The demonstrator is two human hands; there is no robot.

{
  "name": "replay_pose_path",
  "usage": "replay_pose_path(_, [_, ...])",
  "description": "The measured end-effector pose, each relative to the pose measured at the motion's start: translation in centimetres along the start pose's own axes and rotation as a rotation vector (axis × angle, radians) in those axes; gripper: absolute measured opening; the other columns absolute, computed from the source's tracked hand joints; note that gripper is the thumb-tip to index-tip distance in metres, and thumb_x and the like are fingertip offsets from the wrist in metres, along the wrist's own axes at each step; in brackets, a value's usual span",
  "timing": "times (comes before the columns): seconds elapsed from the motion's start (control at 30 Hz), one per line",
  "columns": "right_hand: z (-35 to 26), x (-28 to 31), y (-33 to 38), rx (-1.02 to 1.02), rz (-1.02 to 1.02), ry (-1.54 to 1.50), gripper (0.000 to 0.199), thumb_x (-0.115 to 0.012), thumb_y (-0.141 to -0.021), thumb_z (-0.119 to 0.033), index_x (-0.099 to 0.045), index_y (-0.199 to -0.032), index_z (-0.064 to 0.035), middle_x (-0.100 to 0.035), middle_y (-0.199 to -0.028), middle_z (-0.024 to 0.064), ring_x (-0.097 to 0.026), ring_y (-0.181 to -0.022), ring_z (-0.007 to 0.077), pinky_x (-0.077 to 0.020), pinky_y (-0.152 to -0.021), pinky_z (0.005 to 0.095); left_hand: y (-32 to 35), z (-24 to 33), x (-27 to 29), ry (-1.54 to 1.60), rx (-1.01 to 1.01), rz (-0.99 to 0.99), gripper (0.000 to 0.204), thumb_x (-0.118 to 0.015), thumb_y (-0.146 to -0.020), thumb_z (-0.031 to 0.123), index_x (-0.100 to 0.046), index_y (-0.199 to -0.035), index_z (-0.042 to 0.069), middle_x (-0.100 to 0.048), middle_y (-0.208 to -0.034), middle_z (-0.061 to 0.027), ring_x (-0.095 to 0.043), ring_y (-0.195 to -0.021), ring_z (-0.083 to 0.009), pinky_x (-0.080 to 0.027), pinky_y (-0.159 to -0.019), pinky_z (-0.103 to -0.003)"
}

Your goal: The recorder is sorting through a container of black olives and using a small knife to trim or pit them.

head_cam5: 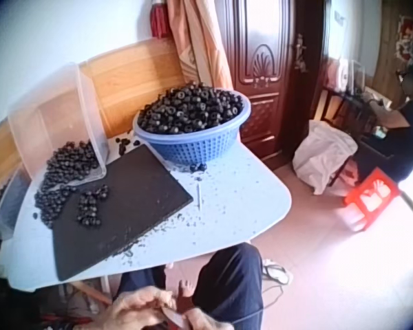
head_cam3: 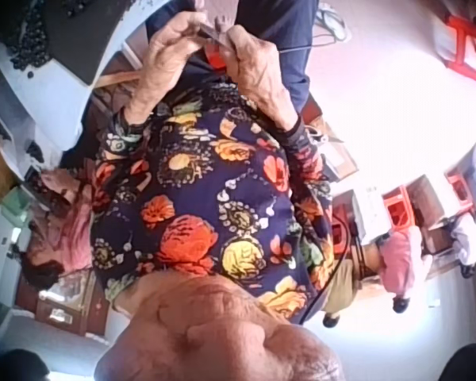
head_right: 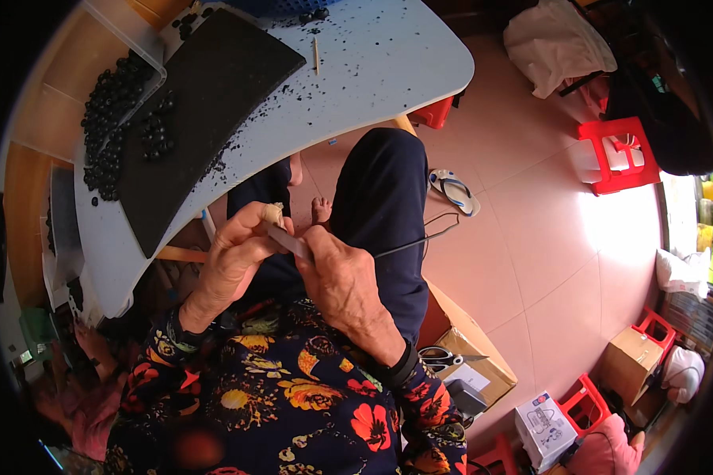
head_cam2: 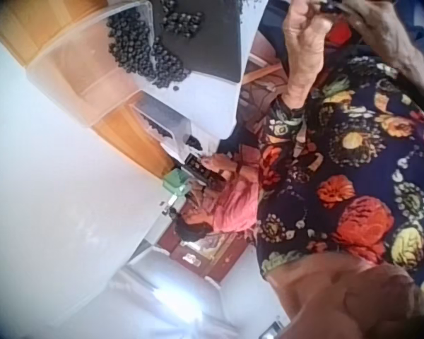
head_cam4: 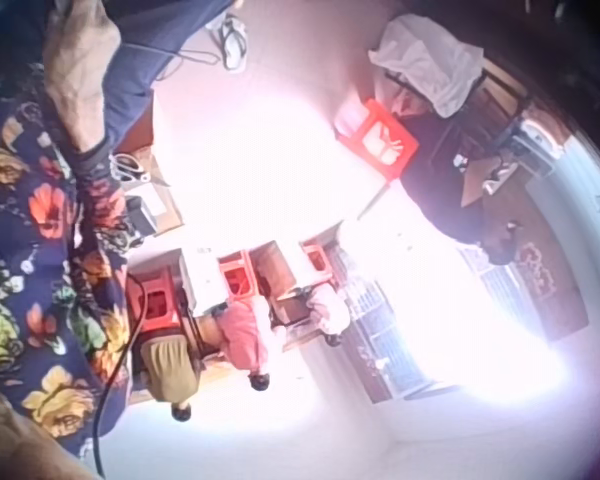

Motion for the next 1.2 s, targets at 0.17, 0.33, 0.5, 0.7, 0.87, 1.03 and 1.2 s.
replay_pose_path(0.17, [0.1, -0.4, 0.0, 0.041, -0.042, 0.058, 0.022, -0.065, -0.077, -0.006, -0.045, -0.086, -0.0036, -0.056, -0.074, 0.0144, -0.059, -0.062, 0.0363, -0.0477, -0.051, 0.0405, 0.0, -0.2, 0.0, -0.060, -0.051, 0.025, 0.027, -0.052, -0.085, 0.001, -0.056, -0.112, 0.000, -0.056, -0.103, 0.0004, -0.049, -0.090, -0.0048, -0.041, -0.082, -0.021])
replay_pose_path(0.33, [-0.4, -0.3, 0.0, -0.020, -0.057, 0.024, 0.016, -0.059, -0.078, 0.000, -0.047, -0.087, -0.0017, -0.055, -0.072, 0.0192, -0.057, -0.064, 0.0393, -0.0449, -0.055, 0.0411, 0.3, -0.3, 0.2, -0.062, -0.005, -0.002, 0.026, -0.051, -0.085, 0.002, -0.056, -0.110, 0.000, -0.056, -0.097, 0.0013, -0.048, -0.087, -0.0032, -0.040, -0.081, -0.020])
replay_pose_path(0.5, [-0.3, -0.2, 0.0, 0.001, -0.053, 0.047, 0.019, -0.061, -0.077, -0.003, -0.047, -0.089, -0.0020, -0.057, -0.075, 0.0172, -0.059, -0.064, 0.0375, -0.0467, -0.053, 0.0410, 0.3, -0.1, -0.2, -0.059, 0.009, 0.031, 0.027, -0.050, -0.086, 0.001, -0.057, -0.112, -0.001, -0.057, -0.099, 0.0011, -0.049, -0.090, -0.0037, -0.040, -0.085, -0.021])
replay_pose_path(0.7, [0.1, -0.3, 0.1, 0.008, -0.067, 0.083, 0.021, -0.063, -0.077, -0.005, -0.048, -0.091, -0.0019, -0.058, -0.076, 0.0155, -0.060, -0.063, 0.0360, -0.0485, -0.052, 0.0413, 0.2, 0.2, -0.5, -0.034, 0.027, 0.049, 0.025, -0.051, -0.083, -0.001, -0.057, -0.108, -0.001, -0.057, -0.101, -0.0024, -0.054, -0.096, -0.0084, -0.043, -0.090, -0.024])
replay_pose_path(0.87, [0.0, -0.4, 0.1, -0.028, -0.054, 0.011, 0.016, -0.060, -0.078, -0.001, -0.045, -0.086, -0.0020, -0.055, -0.072, 0.0196, -0.057, -0.063, 0.0395, -0.0447, -0.054, 0.0410, 0.3, -0.2, -0.3, -0.070, -0.011, 0.007, 0.031, -0.052, -0.087, 0.004, -0.056, -0.118, -0.001, -0.058, -0.100, 0.0017, -0.050, -0.094, -0.0037, -0.040, -0.088, -0.021])
replay_pose_path(1.03, [0.9, -1.1, 0.4, -0.041, -0.027, 0.119, 0.016, -0.060, -0.082, -0.009, -0.048, -0.088, -0.0008, -0.061, -0.079, 0.0240, -0.061, -0.063, 0.0389, -0.0497, -0.053, 0.0443, 0.2, 0.1, -0.1, -0.274, -0.002, 0.054, 0.020, -0.055, -0.084, 0.002, -0.059, -0.103, -0.001, -0.058, -0.085, 0.0014, -0.052, -0.079, -0.0037, -0.044, -0.075, -0.020])
replay_pose_path(1.2, [4.4, -0.6, 0.2, -0.306, -0.084, 0.092, 0.017, -0.052, -0.089, -0.012, -0.051, -0.080, 0.0019, -0.057, -0.063, 0.0237, -0.059, -0.061, 0.0414, -0.0469, -0.053, 0.0433, 1.9, 2.3, -2.4, -0.107, -0.023, 0.014, 0.015, -0.052, -0.081, -0.003, -0.058, -0.094, -0.002, -0.057, -0.086, -0.0009, -0.053, -0.083, -0.0071, -0.044, -0.081, -0.023])
Point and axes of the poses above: each hand's wrist, its own y-axis away from the middle knuckle, its own x-axis out of the back of the hand, z = x × y, the point moved 1 cm from there along -y, towards the middle knuckle
